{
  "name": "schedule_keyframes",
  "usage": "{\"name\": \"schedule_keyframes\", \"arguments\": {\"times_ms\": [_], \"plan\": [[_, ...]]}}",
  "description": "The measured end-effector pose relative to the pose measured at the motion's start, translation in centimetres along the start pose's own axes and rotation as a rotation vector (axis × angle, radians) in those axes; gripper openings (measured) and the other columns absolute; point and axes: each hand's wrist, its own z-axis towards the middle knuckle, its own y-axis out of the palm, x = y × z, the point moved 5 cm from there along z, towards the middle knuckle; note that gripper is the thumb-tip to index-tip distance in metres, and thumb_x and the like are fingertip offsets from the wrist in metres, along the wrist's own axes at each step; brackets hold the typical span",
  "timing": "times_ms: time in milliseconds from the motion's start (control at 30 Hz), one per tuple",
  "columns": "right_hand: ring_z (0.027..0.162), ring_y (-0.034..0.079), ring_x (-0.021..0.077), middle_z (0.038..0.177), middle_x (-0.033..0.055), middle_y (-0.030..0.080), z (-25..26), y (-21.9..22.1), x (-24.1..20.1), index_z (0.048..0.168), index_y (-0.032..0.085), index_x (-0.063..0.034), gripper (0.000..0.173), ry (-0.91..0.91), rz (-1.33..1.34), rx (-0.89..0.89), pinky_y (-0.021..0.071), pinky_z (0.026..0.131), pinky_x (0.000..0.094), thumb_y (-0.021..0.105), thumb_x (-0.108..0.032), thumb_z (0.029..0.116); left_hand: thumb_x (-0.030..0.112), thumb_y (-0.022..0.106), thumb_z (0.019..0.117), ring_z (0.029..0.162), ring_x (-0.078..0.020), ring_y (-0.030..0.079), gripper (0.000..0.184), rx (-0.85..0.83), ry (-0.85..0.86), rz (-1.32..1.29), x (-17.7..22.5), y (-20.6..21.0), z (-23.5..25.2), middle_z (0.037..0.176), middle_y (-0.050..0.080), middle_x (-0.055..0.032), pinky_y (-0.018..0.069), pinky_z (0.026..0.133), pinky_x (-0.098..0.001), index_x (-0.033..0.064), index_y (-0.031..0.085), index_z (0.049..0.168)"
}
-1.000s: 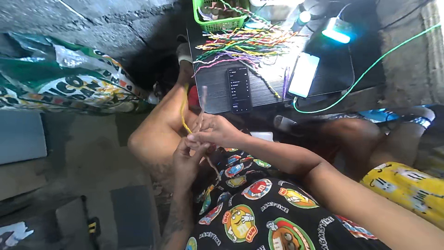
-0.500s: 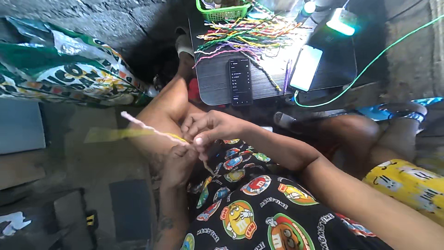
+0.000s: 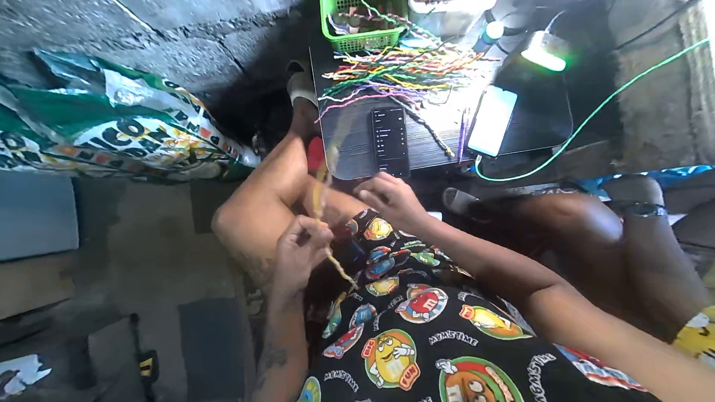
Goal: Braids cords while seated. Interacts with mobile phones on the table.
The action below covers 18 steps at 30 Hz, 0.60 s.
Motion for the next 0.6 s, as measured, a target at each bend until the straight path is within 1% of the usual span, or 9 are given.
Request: {"name": "schedule_keyframes", "arguments": {"times_ms": [33,100,133,167,267,367,433,500,600], "plan": [[0.095,0.067,0.0278,0.104,0.0131,0.070,-1.0,-0.6,2.2,0.121,0.071,-0.0074,0.026,0.070,-0.138,0.004,0.0541,0.085,0.0498,0.057,-0.019,0.1027,0.007,0.065,0.0939,0.078,0.0009,0.067,0.014,0.022,0.009,-0.013,0.0,-1.2,0.7,0.089,0.071,0.0117,0.0574,0.073,-0.0174,0.0176,0.067,0.103],[0.094,0.068,0.0377,0.112,0.0188,0.069,-2.8,-1.9,5.7,0.143,0.059,-0.0118,0.039,0.266,-0.317,-0.048,0.0531,0.081,0.0603,0.053,-0.023,0.1051,0.017,0.065,0.0961,0.076,-0.0003,0.066,0.020,0.087,0.042,-0.131,-0.4,-4.3,2.5,0.088,0.069,0.0119,0.0581,0.074,-0.0199,0.0187,0.065,0.116],[0.093,0.068,0.0399,0.116,0.0202,0.068,-3.7,-2.2,6.9,0.151,0.049,-0.0152,0.046,0.372,-0.360,-0.088,0.0531,0.079,0.0620,0.052,-0.025,0.1063,0.022,0.064,0.0984,0.073,-0.0006,0.065,0.021,0.122,0.057,-0.213,-0.7,-6.0,3.4,0.085,0.070,0.0123,0.0583,0.073,-0.0214,0.0203,0.066,0.119],[0.089,0.068,0.0412,0.117,0.0211,0.067,-4.5,-2.4,7.8,0.157,0.042,-0.0183,0.051,0.448,-0.394,-0.115,0.0537,0.076,0.0620,0.051,-0.027,0.1067,0.021,0.056,0.1020,0.071,-0.0020,0.064,0.023,0.133,0.059,-0.328,-1.1,-7.6,4.2,0.083,0.068,0.0115,0.0583,0.075,-0.0245,0.0197,0.064,0.124],[0.088,0.069,0.0434,0.120,0.0220,0.067,-5.9,-2.0,9.1,0.161,0.035,-0.0230,0.058,0.560,-0.462,-0.160,0.0540,0.075,0.0617,0.053,-0.030,0.1060,0.026,0.051,0.1057,0.077,-0.0048,0.067,0.026,0.010,0.064,-0.697,-1.7,-10.1,5.9,0.081,0.068,0.0104,0.0584,0.086,-0.0295,0.0213,0.063,0.128],[0.091,0.068,0.0416,0.117,0.0220,0.066,-6.1,-2.1,9.3,0.160,0.036,-0.0184,0.058,0.576,-0.358,-0.079,0.0543,0.077,0.0609,0.054,-0.028,0.1057,0.029,0.045,0.1080,0.082,-0.0036,0.068,0.026,0.019,0.037,-0.674,-1.7,-9.9,6.4,0.084,0.069,0.0125,0.0585,0.089,-0.0286,0.0253,0.063,0.127],[0.094,0.067,0.0359,0.115,0.0204,0.066,-6.0,-2.3,9.1,0.162,0.029,-0.0147,0.061,0.594,-0.158,0.012,0.0551,0.082,0.0566,0.053,-0.025,0.1063,0.029,0.051,0.1057,0.083,-0.0043,0.068,0.024,0.026,0.043,-0.648,-1.7,-9.7,6.2,0.085,0.070,0.0118,0.0586,0.088,-0.0295,0.0248,0.065,0.125],[0.087,0.066,0.0293,0.112,0.0194,0.067,-6.0,-2.1,9.4,0.163,0.023,-0.0142,0.063,0.630,0.022,0.097,0.0557,0.078,0.0491,0.052,-0.023,0.1074,0.027,0.057,0.1028,0.083,-0.0066,0.069,0.024,-0.028,0.086,-0.706,-1.9,-10.0,5.9,0.086,0.070,0.0095,0.0586,0.089,-0.0317,0.0217,0.067,0.124],[0.089,0.069,0.0288,0.121,0.0197,0.066,-5.6,-1.4,9.8,0.164,0.016,-0.0163,0.066,0.687,0.159,0.140,0.0575,0.078,0.0473,0.051,-0.023,0.1081,0.024,0.066,0.0964,0.078,-0.0082,0.069,0.023,-0.138,0.179,-0.830,-1.9,-10.1,5.4,0.083,0.072,0.0065,0.0593,0.089,-0.0336,0.0169,0.072,0.117]]}}
